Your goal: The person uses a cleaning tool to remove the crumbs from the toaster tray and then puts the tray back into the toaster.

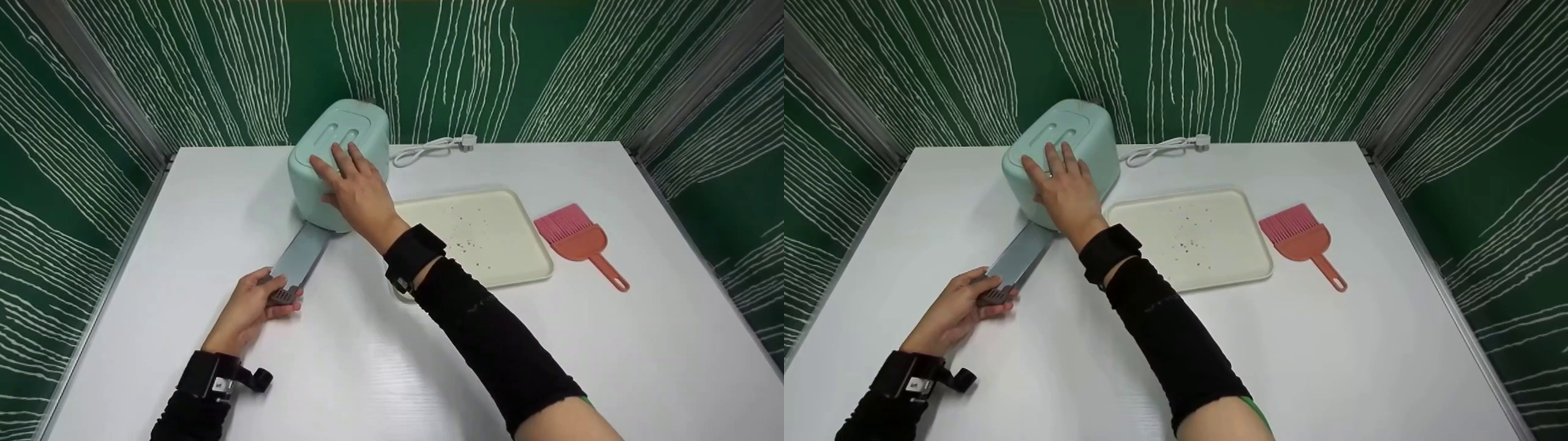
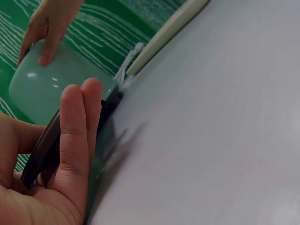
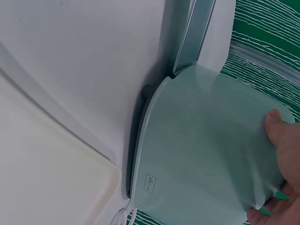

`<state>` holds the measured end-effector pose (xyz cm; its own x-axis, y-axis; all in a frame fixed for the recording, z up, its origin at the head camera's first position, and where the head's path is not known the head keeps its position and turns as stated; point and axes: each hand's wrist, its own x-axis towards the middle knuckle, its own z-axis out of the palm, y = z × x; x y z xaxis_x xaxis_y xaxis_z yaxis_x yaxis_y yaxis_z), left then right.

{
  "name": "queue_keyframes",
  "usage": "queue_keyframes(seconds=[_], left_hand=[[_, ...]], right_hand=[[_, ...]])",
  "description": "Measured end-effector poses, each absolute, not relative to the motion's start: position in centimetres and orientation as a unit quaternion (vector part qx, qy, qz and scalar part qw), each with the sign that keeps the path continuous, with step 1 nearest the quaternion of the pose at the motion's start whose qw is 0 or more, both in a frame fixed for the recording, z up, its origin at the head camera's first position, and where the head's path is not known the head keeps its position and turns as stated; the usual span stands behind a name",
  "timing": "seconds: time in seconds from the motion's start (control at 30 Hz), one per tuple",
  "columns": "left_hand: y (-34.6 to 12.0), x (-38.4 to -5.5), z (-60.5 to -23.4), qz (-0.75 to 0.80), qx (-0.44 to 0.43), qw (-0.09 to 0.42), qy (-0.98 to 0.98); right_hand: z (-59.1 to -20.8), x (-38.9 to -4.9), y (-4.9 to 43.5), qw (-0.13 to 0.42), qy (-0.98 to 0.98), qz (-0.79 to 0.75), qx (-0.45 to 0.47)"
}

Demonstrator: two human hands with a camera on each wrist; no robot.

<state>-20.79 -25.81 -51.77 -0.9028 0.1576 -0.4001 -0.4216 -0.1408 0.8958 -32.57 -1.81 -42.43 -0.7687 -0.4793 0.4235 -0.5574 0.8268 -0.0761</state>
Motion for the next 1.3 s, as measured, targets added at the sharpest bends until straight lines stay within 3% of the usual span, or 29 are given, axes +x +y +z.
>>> queue_keyframes(seconds=[0.93, 1.3], left_hand=[[-25.1, -23.0, -51.4, 0.756, -0.108, 0.228, 0.604], [-23.9, -24.3, -51.5, 0.755, -0.141, 0.211, 0.605]], right_hand=[[-42.6, -32.5, -1.8, 0.213, -0.931, 0.104, 0.276], [-42.6, -32.4, -2.0, 0.216, -0.931, 0.103, 0.275]])
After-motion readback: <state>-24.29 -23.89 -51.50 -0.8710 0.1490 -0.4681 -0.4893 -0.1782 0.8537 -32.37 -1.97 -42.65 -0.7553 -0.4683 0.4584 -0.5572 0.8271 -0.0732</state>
